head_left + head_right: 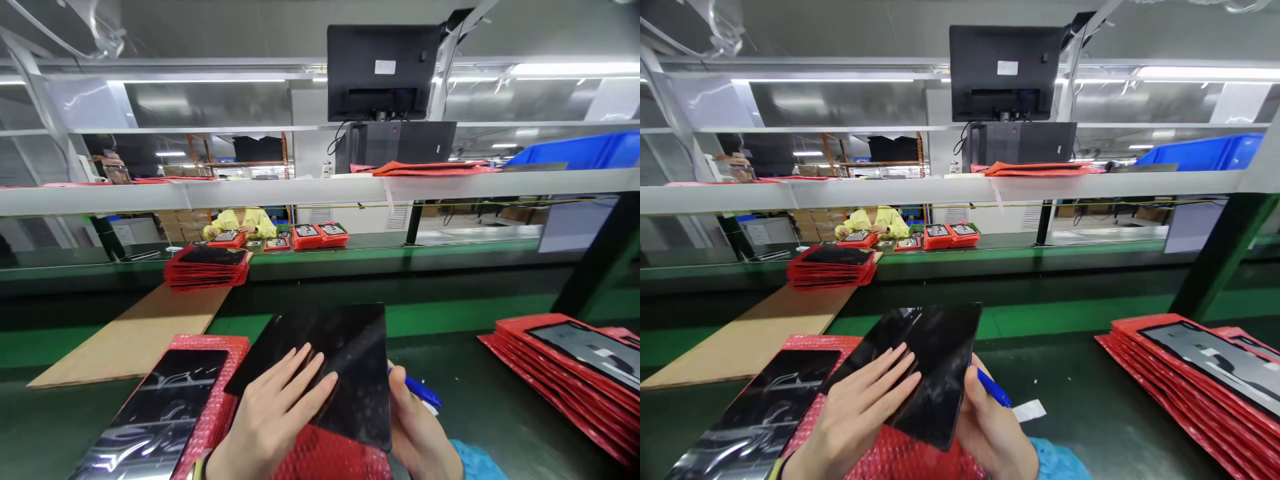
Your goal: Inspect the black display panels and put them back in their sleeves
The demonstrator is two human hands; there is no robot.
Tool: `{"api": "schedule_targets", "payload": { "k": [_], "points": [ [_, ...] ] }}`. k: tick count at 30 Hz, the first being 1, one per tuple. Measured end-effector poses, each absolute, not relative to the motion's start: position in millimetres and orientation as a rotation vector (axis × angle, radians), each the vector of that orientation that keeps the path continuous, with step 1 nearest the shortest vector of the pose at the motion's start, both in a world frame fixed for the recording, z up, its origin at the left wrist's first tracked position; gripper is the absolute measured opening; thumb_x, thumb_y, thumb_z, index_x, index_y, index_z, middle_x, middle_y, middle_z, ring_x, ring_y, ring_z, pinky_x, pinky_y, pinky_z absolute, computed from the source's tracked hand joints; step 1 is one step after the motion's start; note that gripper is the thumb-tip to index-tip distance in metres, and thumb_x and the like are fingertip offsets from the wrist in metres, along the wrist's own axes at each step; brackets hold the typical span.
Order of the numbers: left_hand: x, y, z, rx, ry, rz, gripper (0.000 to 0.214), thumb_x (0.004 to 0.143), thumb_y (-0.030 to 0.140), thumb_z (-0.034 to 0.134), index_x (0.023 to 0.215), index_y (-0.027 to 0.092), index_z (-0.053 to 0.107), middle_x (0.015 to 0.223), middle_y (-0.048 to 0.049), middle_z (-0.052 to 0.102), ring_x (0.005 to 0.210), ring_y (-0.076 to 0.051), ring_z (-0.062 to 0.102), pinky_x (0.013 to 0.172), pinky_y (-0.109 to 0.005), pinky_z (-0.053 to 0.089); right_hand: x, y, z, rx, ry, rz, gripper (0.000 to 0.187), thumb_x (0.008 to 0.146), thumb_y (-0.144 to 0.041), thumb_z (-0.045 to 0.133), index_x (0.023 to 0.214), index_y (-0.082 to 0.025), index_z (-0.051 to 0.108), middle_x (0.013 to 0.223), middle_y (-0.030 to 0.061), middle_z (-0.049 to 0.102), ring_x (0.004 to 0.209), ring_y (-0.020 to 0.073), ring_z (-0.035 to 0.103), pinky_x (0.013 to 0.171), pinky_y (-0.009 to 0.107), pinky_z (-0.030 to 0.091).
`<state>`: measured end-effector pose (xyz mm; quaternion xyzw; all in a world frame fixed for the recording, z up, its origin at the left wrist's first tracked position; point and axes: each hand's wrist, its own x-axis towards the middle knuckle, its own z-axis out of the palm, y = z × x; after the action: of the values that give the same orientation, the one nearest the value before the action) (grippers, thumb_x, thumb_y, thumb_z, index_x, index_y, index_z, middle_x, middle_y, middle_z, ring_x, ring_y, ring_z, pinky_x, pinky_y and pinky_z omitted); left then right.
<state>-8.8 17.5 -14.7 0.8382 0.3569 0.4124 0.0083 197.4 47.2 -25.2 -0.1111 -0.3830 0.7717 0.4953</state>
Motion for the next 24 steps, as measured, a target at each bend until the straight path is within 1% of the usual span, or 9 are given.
{"api": "schedule_targets", "payload": {
  "k": [4, 6, 10, 13, 15, 17, 20, 22, 24],
  "points": [
    [-1, 13, -11, 2.847, 1.014, 1.294, 0.067, 0.077, -0.001, 0.056, 0.135, 0.033, 0.046, 0.128, -0.0079, 0.059, 0.127, -0.03, 0.046, 0.107, -0.05, 0.033, 195, 44, -34, -0.344, -0.938, 1.78, 0.053, 0.064, -0.052, 0.079, 0.108, -0.026, 0.064, 0.105, 0.0093, 0.073, 0.109, 0.0309, 0.064, 0.092, 0.046, 0.049],
    [6, 7, -12, 2.8, 0.843, 1.383, 0.065, 0.074, 0.006, 0.066, 0.131, 0.034, 0.051, 0.118, -0.0089, 0.066, 0.12, -0.032, 0.054, 0.105, -0.054, 0.035, 194, 43, -37, -0.342, -0.968, 1.772, 0.055, 0.063, -0.051, 0.08, 0.108, -0.026, 0.062, 0.103, 0.0088, 0.074, 0.104, 0.0298, 0.066, 0.091, 0.045, 0.049],
    [19, -6, -15, 2.335, 0.883, 1.513, 0.034, 0.078, 0.02, 0.068, 0.105, 0.038, 0.07, 0.097, -0.0074, 0.075, 0.095, -0.03, 0.07, 0.095, -0.053, 0.047, 190, 42, -43, -0.341, -1.082, 1.748, 0.059, 0.063, -0.051, 0.079, 0.112, -0.026, 0.058, 0.104, 0.0086, 0.073, 0.101, 0.0292, 0.067, 0.091, 0.045, 0.049],
    [24, -11, -11, 2.019, 0.984, 1.6, 0.009, 0.073, 0.027, 0.073, 0.078, 0.032, 0.078, 0.079, -0.0082, 0.077, 0.078, -0.03, 0.072, 0.083, -0.046, 0.055, 192, 41, -43, -0.382, -1.144, 1.689, 0.069, 0.06, -0.057, 0.078, 0.118, -0.027, 0.055, 0.108, 0.0097, 0.072, 0.106, 0.0322, 0.064, 0.09, 0.047, 0.049],
    [25, -12, -7, 1.77, 1.168, 1.86, 0.01, 0.073, 0.028, 0.072, 0.064, 0.029, 0.076, 0.069, -0.0065, 0.075, 0.069, -0.026, 0.07, 0.074, -0.038, 0.056, 197, 40, -41, -0.437, -1.164, 1.688, 0.073, 0.061, -0.058, 0.077, 0.123, -0.029, 0.053, 0.113, 0.0106, 0.07, 0.109, 0.0332, 0.063, 0.091, 0.048, 0.049],
    [23, -11, -2, 1.496, 1.409, 2.019, 0.013, 0.076, 0.03, 0.068, 0.064, 0.027, 0.07, 0.059, -0.0031, 0.069, 0.056, -0.019, 0.064, 0.06, -0.029, 0.052, 205, 38, -37, -0.481, -1.155, 1.69, 0.075, 0.062, -0.057, 0.078, 0.127, -0.031, 0.051, 0.116, 0.0098, 0.068, 0.11, 0.0328, 0.063, 0.093, 0.048, 0.048],
    [14, -3, 2, 1.283, 1.412, 1.755, 0.019, 0.081, 0.041, 0.061, 0.073, 0.025, 0.058, 0.05, 0.0027, 0.061, 0.038, -0.012, 0.05, 0.04, -0.022, 0.041, 216, 36, -31, -0.483, -1.106, 1.656, 0.072, 0.059, -0.058, 0.079, 0.123, -0.032, 0.057, 0.114, 0.0067, 0.07, 0.11, 0.0313, 0.063, 0.096, 0.047, 0.046],
    [6, 4, 3, 1.146, 1.241, 1.572, 0.022, 0.081, 0.045, 0.061, 0.078, 0.025, 0.052, 0.052, 0.0046, 0.059, 0.041, -0.012, 0.053, 0.042, -0.022, 0.044, 221, 36, -28, -0.47, -1.093, 1.637, 0.066, 0.058, -0.063, 0.077, 0.113, -0.03, 0.063, 0.111, 0.0072, 0.071, 0.113, 0.0325, 0.061, 0.096, 0.048, 0.046],
    [2, 11, 2, 0.997, 1.044, 1.507, 0.022, 0.079, 0.042, 0.065, 0.079, 0.025, 0.051, 0.058, 0.0054, 0.058, 0.051, -0.013, 0.059, 0.053, -0.024, 0.051, 222, 37, -28, -0.473, -1.108, 1.629, 0.063, 0.058, -0.069, 0.073, 0.105, -0.028, 0.067, 0.11, 0.0094, 0.071, 0.117, 0.0349, 0.058, 0.095, 0.05, 0.046]
  ]
}}
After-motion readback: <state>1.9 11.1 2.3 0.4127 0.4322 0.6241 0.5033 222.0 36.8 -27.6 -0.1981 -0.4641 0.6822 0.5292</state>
